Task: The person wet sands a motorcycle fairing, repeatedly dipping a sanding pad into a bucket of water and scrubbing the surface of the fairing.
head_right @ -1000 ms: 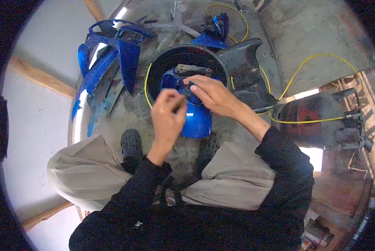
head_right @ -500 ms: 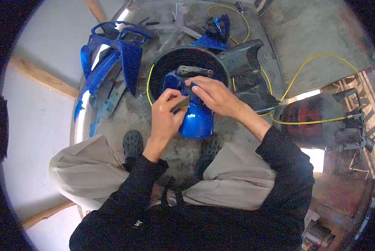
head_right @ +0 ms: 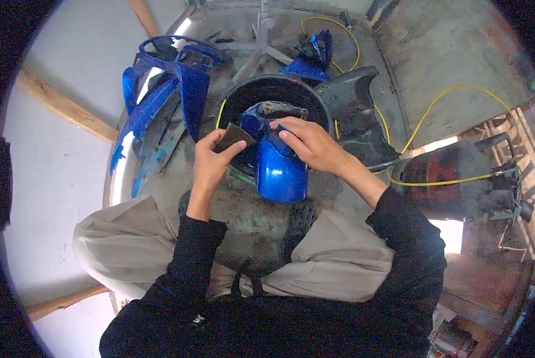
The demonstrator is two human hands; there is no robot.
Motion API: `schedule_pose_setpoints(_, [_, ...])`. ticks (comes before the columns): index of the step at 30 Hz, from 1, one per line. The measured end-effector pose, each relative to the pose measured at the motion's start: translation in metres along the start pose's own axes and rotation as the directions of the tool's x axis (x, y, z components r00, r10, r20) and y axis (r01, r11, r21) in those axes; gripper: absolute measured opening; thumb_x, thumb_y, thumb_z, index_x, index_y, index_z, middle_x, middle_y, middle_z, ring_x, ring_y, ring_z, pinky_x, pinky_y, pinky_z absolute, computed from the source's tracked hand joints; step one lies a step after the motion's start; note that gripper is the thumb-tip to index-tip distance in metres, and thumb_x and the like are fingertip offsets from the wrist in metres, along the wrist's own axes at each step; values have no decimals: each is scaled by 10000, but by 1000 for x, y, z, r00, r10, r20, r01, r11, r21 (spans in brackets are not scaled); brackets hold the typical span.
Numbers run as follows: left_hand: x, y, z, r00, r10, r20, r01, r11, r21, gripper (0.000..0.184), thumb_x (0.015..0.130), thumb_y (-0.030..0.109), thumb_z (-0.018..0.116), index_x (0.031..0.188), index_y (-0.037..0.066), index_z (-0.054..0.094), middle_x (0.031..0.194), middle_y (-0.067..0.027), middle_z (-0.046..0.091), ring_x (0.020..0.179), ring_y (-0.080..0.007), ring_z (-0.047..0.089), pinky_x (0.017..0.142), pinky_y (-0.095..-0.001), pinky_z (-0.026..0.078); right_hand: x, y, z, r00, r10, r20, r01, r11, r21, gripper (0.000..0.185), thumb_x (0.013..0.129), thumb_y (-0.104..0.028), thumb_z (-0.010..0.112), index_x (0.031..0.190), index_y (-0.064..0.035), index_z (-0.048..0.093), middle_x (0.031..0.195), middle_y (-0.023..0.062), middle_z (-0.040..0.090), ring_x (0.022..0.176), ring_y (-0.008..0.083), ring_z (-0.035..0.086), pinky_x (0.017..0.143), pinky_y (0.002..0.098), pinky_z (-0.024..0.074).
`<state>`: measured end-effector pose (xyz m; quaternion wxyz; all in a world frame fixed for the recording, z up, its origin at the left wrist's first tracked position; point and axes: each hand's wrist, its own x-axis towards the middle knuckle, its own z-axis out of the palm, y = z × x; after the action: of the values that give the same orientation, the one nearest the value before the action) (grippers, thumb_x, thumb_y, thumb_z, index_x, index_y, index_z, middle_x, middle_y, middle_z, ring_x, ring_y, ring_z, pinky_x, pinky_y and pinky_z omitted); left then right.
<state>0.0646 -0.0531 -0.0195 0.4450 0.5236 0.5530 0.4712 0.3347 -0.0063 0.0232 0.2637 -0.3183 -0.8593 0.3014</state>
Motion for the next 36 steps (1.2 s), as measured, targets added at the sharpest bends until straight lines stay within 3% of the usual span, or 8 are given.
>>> schedule_pose_setpoints(4, [-1,2,3,1000,4,-31,-6,998,-56,319,885,109,876,1156,-10,758,1023,-51,793,881,-108,720,780,-266,565,-1,1,1,1000,-6,-12,6,1000,5,366,1102,-200,518,1338,48,649,1359,229,684,1289,401,646,1111,453,484])
schedule_pose_setpoints(7, [-2,9,8,997,26,-75,-43,969,-242,267,914,108,850,1137,-19,776,1046,-46,795,911,-108,725,820,-280,573,-1,2,1,1000,-15,-12,15,1000,-3,362,1101,-196,524,1337,48,649,1354,227,686,1284,399,649,1108,453,486])
schedule_pose_setpoints(19, [6,-7,8,995,-31,-98,10,978,-206,222,906,87,808,1098,-19,774,1019,-49,785,849,-88,695,779,-258,544,-1,-1,-2,999,40,31,-40,999,5,376,1117,-197,491,1355,50,646,1417,216,663,1361,375,610,1172,450,442])
schedule_pose_setpoints(22, [12,-18,8,974,199,-111,-213,967,-138,251,870,5,744,1118,-16,773,1147,-96,774,1026,-104,695,869,-272,550,-1,3,1,1000,7,-1,-7,1000,-6,369,1106,-204,512,1349,38,650,1372,221,680,1307,390,638,1127,454,475])
schedule_pose_setpoints(25, [9,-9,3,996,87,14,-78,940,-331,291,830,-15,700,1112,-14,770,1218,-117,758,1100,-125,677,958,-281,519,-1,4,2,1000,-1,-16,1,1000,-10,367,1101,-211,522,1345,30,652,1349,224,689,1280,396,653,1103,458,491])
schedule_pose_setpoints(28, [10,-7,5,983,181,25,-163,931,-325,248,872,47,758,1112,-12,770,1244,-96,757,1095,-145,675,1001,-302,501,-1,3,1,1000,-2,-16,2,1000,-9,367,1101,-214,523,1344,29,653,1351,225,688,1282,397,652,1102,460,492])
schedule_pose_setpoints(31, [8,-10,7,993,94,68,-67,943,-326,267,912,119,810,1142,-9,764,1256,-85,752,1116,-158,671,1004,-335,509,0,2,2,1000,-4,-21,4,1000,-11,369,1101,-215,523,1346,28,652,1356,225,686,1283,401,650,1101,462,492])
schedule_pose_setpoints(36, [7,-11,10,971,195,142,-149,947,-284,295,941,109,824,1200,-3,739,1229,-95,752,1116,-142,678,981,-312,528,-1,3,1,1000,-5,-18,5,1000,-15,373,1101,-220,525,1351,27,650,1360,226,686,1282,406,651,1101,463,492])
